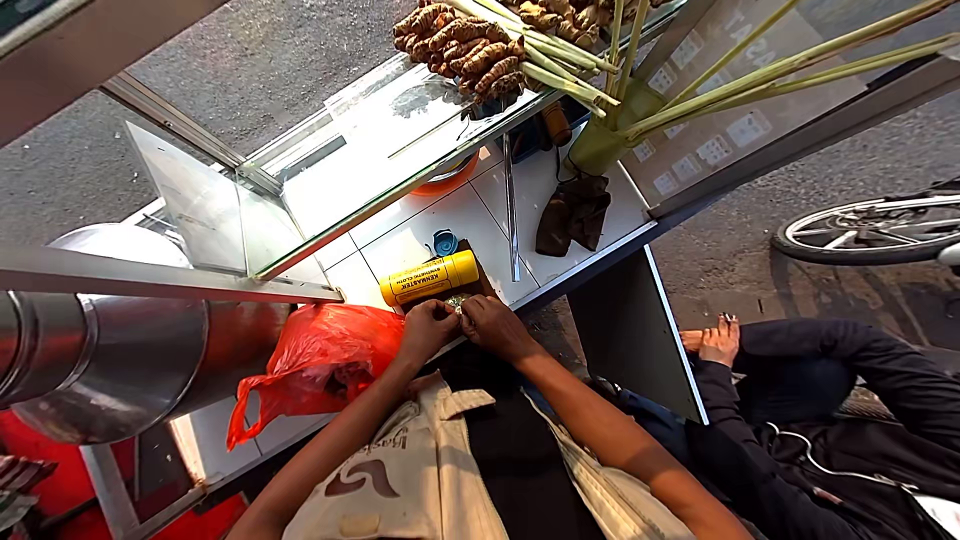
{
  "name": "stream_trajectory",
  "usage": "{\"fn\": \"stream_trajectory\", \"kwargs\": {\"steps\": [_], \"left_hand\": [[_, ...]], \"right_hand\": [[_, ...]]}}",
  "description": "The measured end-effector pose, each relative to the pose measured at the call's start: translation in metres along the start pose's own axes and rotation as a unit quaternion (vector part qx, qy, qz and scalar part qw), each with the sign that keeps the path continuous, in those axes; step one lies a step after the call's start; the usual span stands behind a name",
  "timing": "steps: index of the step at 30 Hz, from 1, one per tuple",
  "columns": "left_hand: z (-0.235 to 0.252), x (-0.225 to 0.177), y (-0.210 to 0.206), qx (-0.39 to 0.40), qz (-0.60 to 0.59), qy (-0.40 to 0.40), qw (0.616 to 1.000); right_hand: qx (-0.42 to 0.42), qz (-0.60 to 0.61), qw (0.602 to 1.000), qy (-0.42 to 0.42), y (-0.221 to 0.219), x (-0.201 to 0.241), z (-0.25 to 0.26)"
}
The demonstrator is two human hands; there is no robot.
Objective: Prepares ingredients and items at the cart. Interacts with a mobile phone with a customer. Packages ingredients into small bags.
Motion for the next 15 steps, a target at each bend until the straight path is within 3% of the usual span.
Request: {"fn": "stream_trajectory", "kwargs": {"steps": [8, 15], "left_hand": [[0.004, -0.001, -0.003, -0.004, 0.026, -0.008, 1.000], [0.005, -0.001, -0.013, 0.046, 0.002, 0.010, 0.999]], "right_hand": [[0.005, -0.005, 1.000, 0.009, -0.004, -0.001, -0.001], [-0.017, -0.011, 0.999, 0.046, -0.004, 0.000, -0.006]]}}
Point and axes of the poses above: each hand's wrist, its own z-axis towards the middle knuckle, its own y-axis out of the back of the hand, x = y × z, the point moved 10 cm from there along z, towards the middle knuckle, and after that the axes turned 6 degrees about z, right-handed, at the moved point
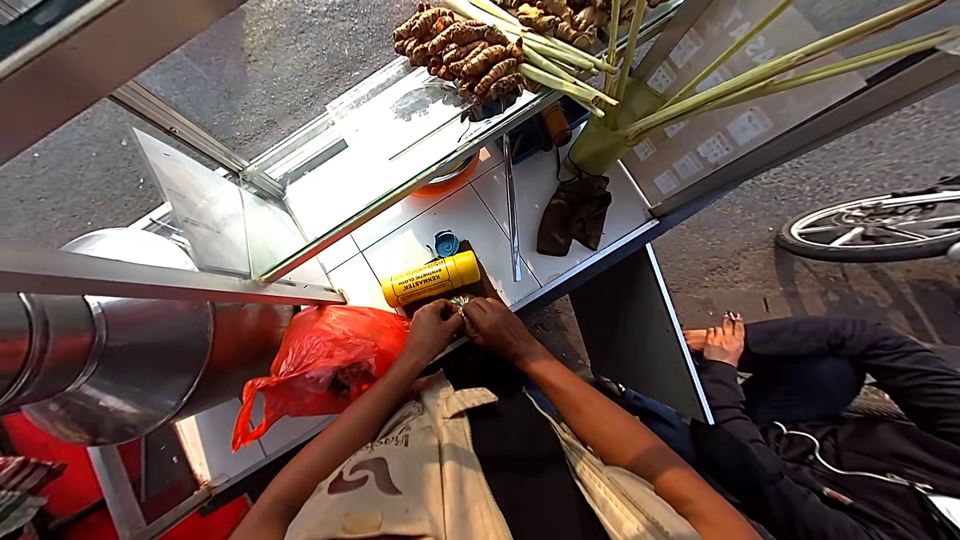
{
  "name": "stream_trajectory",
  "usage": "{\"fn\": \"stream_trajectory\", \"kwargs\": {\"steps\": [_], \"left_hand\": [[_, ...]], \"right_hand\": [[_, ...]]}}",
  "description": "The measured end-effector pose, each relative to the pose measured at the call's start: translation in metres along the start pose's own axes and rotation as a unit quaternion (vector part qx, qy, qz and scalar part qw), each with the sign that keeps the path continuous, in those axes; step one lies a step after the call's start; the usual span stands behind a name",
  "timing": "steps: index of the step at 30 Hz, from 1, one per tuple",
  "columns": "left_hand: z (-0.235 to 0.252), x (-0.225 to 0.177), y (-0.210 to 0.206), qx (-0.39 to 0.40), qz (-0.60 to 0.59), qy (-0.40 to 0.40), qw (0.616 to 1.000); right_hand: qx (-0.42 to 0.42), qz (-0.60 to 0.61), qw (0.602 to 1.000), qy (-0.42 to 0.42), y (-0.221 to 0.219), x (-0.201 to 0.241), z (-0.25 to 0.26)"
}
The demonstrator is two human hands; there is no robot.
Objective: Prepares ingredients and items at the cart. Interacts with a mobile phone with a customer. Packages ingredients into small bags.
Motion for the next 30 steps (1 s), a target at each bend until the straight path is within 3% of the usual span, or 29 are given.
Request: {"fn": "stream_trajectory", "kwargs": {"steps": [3, 7, 10, 15, 19, 26, 30], "left_hand": [[0.003, 0.005, -0.005, 0.024, -0.075, -0.004, 0.997], [0.002, 0.009, -0.011, 0.040, -0.200, 0.021, 0.979], [-0.003, 0.012, -0.014, 0.046, -0.288, 0.052, 0.955], [-0.003, 0.012, -0.009, 0.024, -0.254, 0.058, 0.965], [-0.002, 0.013, -0.007, 0.019, -0.219, 0.049, 0.974], [-0.004, 0.006, -0.004, 0.027, -0.206, 0.019, 0.978], [-0.006, 0.003, -0.006, 0.050, -0.196, 0.016, 0.979]], "right_hand": [[-0.026, 0.043, 0.999, -0.018, 0.002, -0.005, -0.003], [-0.062, 0.188, 0.971, -0.136, -0.004, -0.027, -0.009], [-0.036, 0.240, 0.951, -0.191, -0.007, -0.033, -0.008], [0.030, 0.114, 0.990, -0.080, 0.008, -0.010, 0.006], [0.074, 0.032, 0.997, 0.010, 0.007, 0.003, 0.011], [0.123, -0.009, 0.992, 0.025, 0.003, 0.009, 0.017], [0.110, -0.005, 0.993, 0.036, 0.005, 0.010, 0.016]]}}
Point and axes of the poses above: each hand's wrist, its own z-axis towards the middle knuckle, its own y-axis out of the back of the hand, x = y × z, the point moved 10 cm from there along z, towards the middle knuckle, and after that the axes turned 6 degrees about z, right-handed, at the moved point
